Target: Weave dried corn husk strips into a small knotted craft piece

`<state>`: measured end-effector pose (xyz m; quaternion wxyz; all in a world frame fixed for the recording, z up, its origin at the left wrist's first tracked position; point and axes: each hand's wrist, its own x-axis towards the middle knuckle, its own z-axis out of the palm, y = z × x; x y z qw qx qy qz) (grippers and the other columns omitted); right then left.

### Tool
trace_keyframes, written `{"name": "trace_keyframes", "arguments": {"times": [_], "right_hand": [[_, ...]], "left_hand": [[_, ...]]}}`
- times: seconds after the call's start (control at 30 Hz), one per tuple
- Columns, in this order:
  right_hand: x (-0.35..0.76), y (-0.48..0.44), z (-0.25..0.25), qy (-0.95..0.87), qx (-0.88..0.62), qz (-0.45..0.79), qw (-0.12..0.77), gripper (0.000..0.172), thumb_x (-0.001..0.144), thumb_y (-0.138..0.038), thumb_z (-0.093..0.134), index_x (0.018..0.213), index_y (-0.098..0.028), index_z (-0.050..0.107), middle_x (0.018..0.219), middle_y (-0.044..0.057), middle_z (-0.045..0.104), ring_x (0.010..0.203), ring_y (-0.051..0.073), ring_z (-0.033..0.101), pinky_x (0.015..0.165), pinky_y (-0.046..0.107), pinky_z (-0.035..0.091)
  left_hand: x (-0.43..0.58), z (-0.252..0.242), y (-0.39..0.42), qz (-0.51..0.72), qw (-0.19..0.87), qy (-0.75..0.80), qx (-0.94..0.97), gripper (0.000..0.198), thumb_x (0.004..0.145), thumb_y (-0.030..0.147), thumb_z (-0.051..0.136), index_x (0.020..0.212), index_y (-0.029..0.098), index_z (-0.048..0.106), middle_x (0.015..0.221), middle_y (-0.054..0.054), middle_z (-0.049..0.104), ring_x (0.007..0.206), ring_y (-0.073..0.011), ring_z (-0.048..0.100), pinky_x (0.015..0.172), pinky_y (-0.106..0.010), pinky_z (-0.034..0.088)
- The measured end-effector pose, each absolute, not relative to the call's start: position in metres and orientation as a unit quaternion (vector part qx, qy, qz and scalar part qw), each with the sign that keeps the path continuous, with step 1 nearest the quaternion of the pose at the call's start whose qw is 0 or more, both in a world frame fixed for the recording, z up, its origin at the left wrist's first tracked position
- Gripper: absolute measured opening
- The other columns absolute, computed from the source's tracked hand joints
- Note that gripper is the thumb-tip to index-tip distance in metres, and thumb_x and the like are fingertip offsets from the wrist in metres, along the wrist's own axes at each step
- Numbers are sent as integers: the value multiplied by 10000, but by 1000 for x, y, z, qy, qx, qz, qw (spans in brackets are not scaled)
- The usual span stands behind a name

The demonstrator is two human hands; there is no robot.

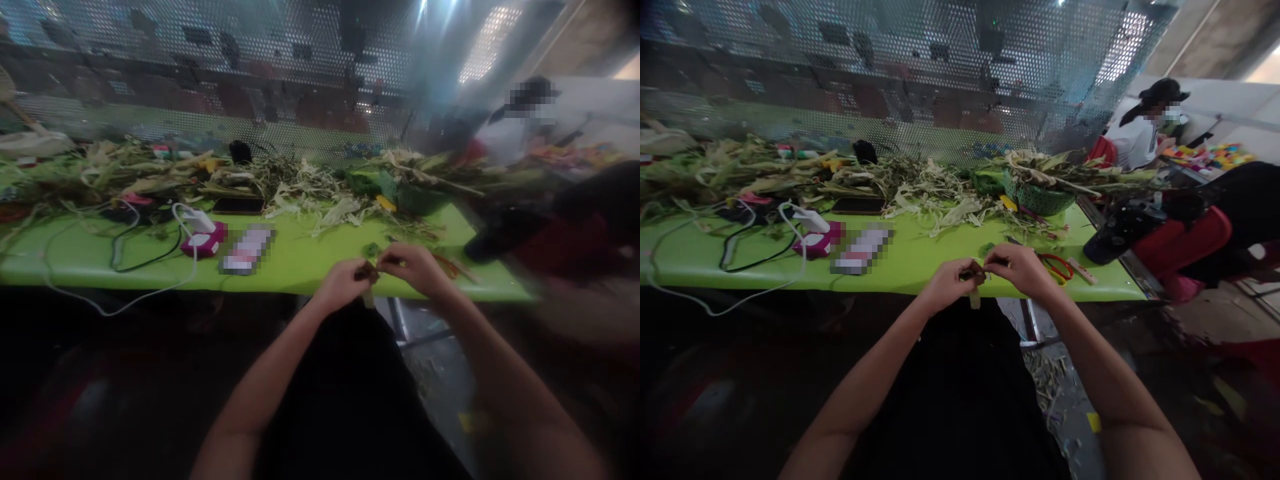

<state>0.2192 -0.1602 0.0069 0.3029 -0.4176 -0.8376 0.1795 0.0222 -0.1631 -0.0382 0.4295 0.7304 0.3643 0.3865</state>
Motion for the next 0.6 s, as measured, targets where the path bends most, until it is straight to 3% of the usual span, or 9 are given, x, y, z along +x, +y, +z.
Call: {"name": "trace_keyframes", "arguments": {"times": [0.1,0.2,0.33,0.43,0.6], "right_hand": [[217,-157,0,-743,-436,375,342,257,812,-422,710,782,-174,650,683,3,617,611,141,554,573,262,442],[208,-162,-13,-687,-441,419,398,272,805,-442,700,787,-180,632,645,-16,566,559,125,507,522,248,425],[196,-174,-26,-731,-466,230,443,183,871,-368,639,810,-196,653,718,7,617,656,150,554,612,271,451],[192,-180,-26,-780,-461,81,416,155,925,-292,574,835,-203,664,773,29,653,725,168,586,684,287,449],[193,-181,-23,-811,-458,-13,363,181,955,-255,522,838,-200,650,779,45,653,734,180,592,677,292,415]], "left_hand": [[21,-40,-163,407,609,308,606,224,749,350,697,827,150,632,724,-16,643,650,-113,586,642,-234,453],[24,-42,-164,465,677,308,481,293,682,372,759,788,159,588,689,-5,624,596,-85,552,605,-219,444],[31,-43,-163,521,658,336,428,296,678,375,753,752,167,554,677,6,615,598,-80,554,618,-218,450],[36,-45,-160,540,619,364,440,271,709,368,722,757,165,548,667,18,605,602,-87,566,634,-226,454],[40,-48,-160,522,456,454,560,140,795,289,652,793,169,579,707,1,633,655,-120,594,649,-238,449]]}}
